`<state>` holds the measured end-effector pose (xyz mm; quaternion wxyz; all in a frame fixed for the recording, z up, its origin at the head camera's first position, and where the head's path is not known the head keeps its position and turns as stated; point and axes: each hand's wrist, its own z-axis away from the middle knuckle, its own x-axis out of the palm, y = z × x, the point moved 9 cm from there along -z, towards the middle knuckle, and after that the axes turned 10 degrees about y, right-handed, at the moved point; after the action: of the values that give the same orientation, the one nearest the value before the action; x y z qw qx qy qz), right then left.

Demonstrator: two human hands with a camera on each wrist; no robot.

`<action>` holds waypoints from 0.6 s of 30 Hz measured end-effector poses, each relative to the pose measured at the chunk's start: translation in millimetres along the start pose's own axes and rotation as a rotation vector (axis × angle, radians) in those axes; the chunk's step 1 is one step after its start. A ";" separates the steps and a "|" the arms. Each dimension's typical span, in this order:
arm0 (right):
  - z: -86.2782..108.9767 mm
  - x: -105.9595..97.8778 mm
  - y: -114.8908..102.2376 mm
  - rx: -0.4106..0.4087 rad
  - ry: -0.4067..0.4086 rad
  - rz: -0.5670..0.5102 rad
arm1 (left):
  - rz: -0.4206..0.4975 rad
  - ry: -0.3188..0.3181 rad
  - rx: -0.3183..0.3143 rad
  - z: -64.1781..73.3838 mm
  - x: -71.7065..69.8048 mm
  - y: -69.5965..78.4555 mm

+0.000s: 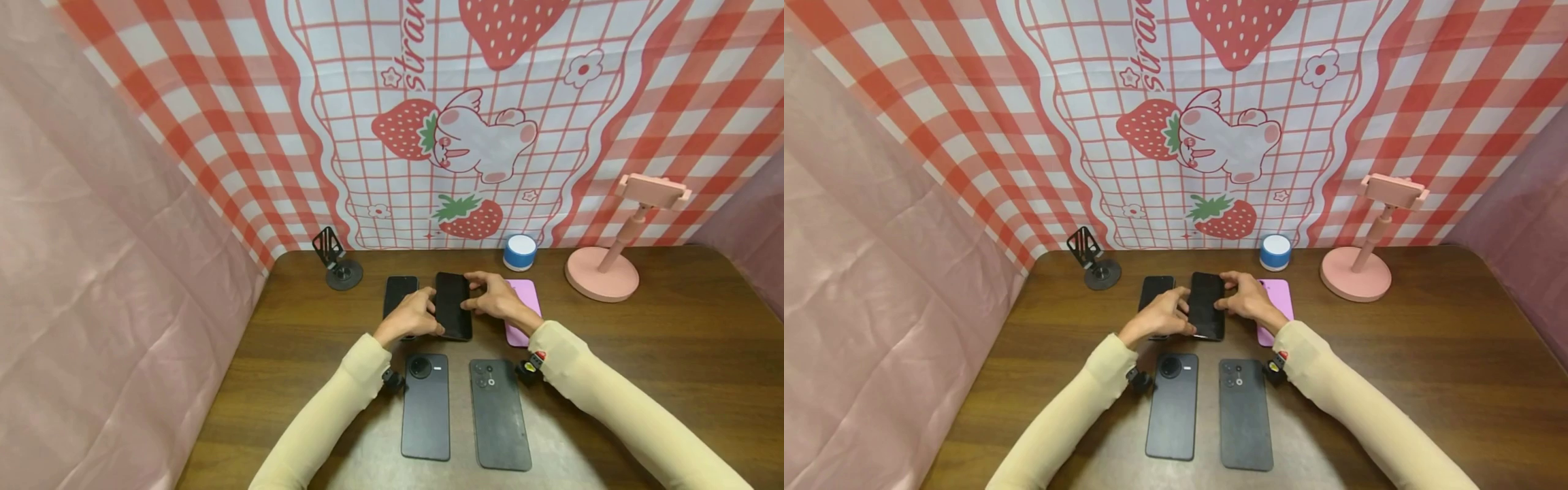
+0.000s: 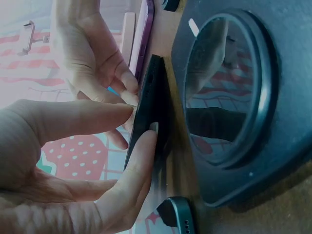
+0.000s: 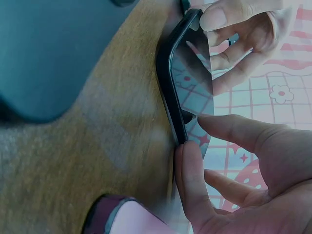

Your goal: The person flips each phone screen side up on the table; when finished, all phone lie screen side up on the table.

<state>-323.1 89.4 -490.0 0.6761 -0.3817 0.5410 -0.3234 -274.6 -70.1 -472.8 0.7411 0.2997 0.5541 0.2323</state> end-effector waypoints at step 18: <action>1.1 -6.1 1.9 -0.015 0.027 0.102 | -0.029 0.000 -0.005 -6.9 6.0 -1.3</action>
<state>-323.2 95.6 -488.6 0.6816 -0.3543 0.5710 -0.2896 -279.5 -65.7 -479.2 0.7451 0.2899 0.5578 0.2228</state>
